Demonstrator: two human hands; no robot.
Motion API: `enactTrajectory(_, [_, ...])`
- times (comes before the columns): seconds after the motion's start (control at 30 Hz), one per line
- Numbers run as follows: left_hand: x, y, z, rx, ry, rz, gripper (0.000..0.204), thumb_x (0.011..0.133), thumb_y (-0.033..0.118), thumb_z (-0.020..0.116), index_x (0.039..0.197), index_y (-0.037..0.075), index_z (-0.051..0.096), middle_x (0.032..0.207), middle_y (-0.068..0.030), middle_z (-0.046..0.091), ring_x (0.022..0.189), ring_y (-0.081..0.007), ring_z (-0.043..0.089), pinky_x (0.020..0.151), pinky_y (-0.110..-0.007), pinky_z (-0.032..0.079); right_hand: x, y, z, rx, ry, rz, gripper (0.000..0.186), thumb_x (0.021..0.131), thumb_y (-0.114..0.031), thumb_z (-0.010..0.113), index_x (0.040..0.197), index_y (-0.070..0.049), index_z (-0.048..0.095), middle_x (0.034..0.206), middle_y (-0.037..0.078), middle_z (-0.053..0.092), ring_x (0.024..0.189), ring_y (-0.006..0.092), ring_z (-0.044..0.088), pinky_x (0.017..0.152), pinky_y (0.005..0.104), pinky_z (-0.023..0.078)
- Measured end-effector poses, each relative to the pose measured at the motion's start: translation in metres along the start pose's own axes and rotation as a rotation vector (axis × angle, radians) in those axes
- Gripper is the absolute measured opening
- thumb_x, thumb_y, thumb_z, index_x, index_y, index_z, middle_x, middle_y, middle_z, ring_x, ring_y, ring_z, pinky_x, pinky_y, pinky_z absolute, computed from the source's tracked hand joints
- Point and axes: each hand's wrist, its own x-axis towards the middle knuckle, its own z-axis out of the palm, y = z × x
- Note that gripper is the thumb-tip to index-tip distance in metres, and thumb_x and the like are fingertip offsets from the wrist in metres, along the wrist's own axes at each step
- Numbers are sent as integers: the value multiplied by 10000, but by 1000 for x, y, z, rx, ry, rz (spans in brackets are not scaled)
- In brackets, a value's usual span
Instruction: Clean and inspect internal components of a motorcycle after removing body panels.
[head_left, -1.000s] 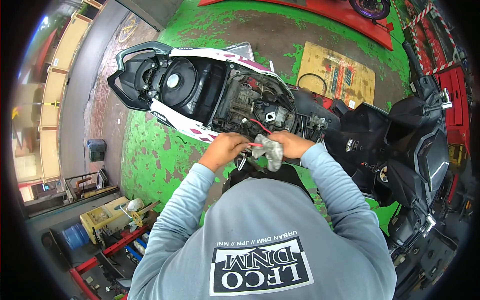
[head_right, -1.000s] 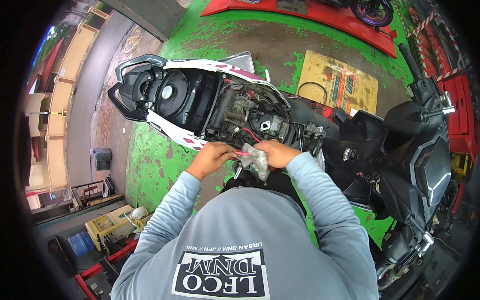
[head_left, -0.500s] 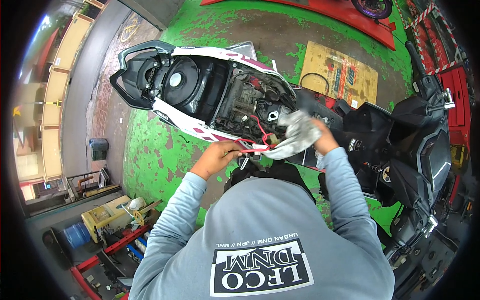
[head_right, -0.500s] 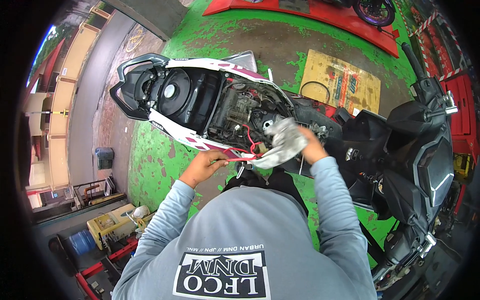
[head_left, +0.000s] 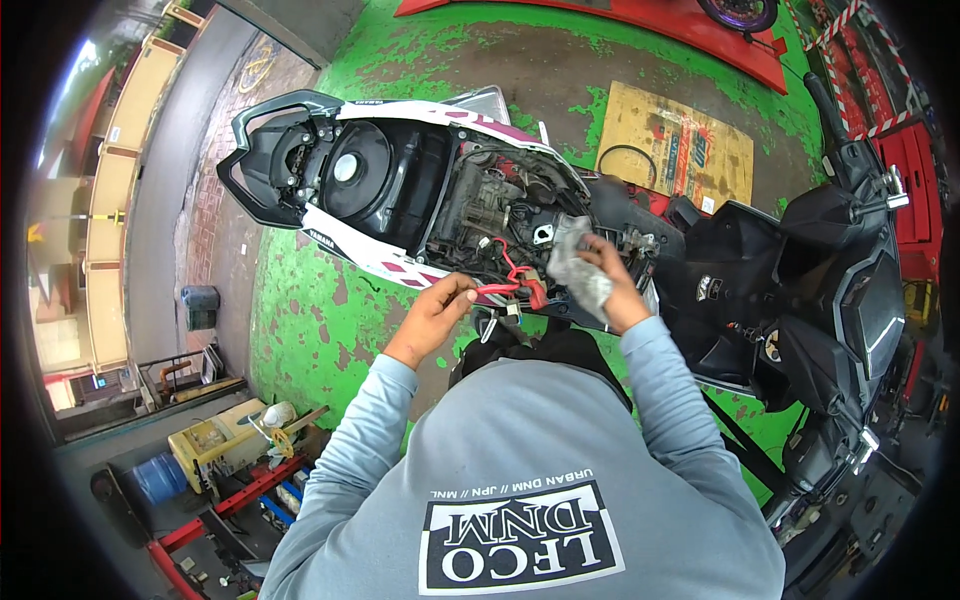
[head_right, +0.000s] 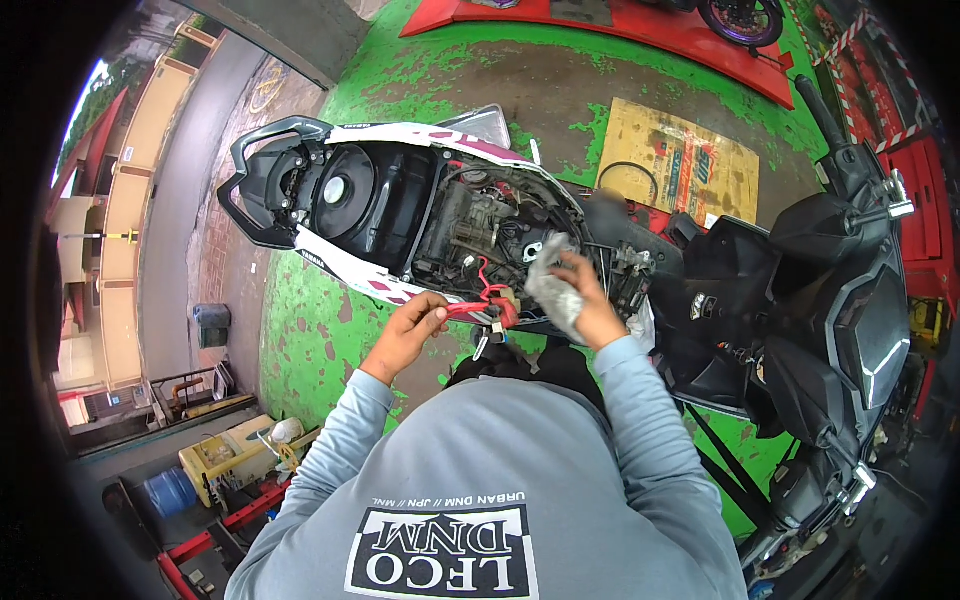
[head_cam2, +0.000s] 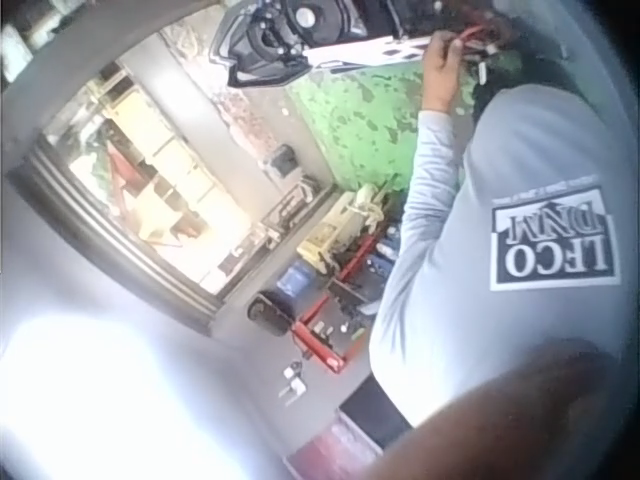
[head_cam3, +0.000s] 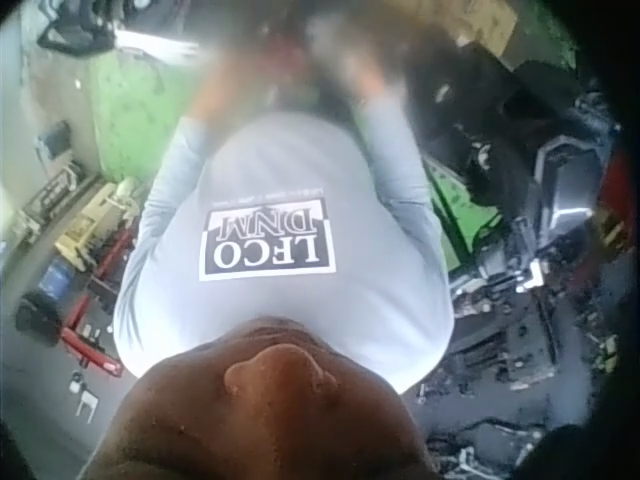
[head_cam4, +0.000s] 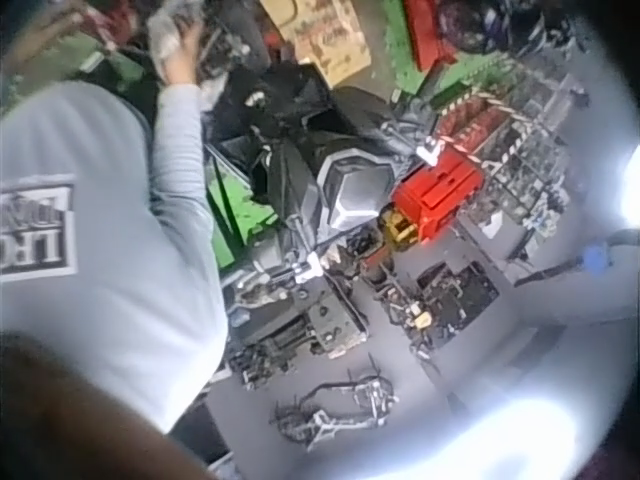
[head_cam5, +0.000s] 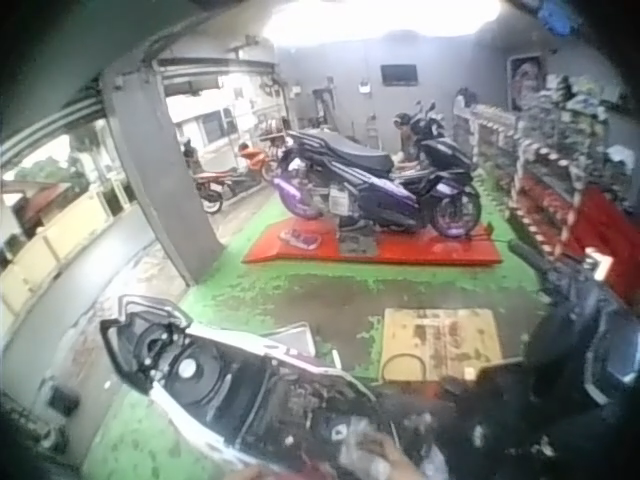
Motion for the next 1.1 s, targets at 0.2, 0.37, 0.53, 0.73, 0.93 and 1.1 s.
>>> enactTrajectory(0.2, [4,6,15,25,81,-28,172,1082,172,554,1146,19,604,858,-16,630,738,-95,605,658,-255,486,-12,0,58,-498,-265,-68,484,1024,-297,651,1406,-68,462,1319,169,621,1193,252,623,1004,339,482])
enactTrajectory(0.37, [8,12,27,-14,90,-9,201,1105,182,493,1176,18,585,899,-30,661,746,-102,625,637,-254,484,-14,-9,75,-351,-191,-192,327,965,-63,666,1284,-22,613,1134,146,717,1050,228,681,910,338,527])
enactTrajectory(0.53, [15,20,19,2,-29,-13,215,1099,183,509,1190,20,615,814,8,571,716,-86,531,633,-247,451,-11,-8,76,-197,-120,-270,187,934,-31,708,1118,-8,722,957,39,709,832,86,609,755,273,520])
enactTrajectory(0.73, [17,21,13,61,-166,-31,208,1099,194,513,1151,30,631,834,4,594,733,-87,555,666,-251,477,-10,-10,78,350,34,61,337,1069,-315,606,1141,-4,714,971,25,721,825,116,672,736,291,560])
enactTrajectory(0.93, [22,22,6,-46,-256,-29,174,1085,148,527,1147,8,610,983,-51,692,874,-119,665,750,-299,513,-13,-20,65,385,-100,50,302,1050,-189,592,1310,-37,608,1165,65,697,1005,162,679,893,333,581])
enactTrajectory(1.1, [28,38,23,-111,-298,-59,206,1043,107,595,1228,22,563,994,-50,670,791,-123,646,713,-304,520,-20,-23,74,-337,56,-320,255,896,38,665,1150,10,666,996,84,729,892,151,670,804,323,553])
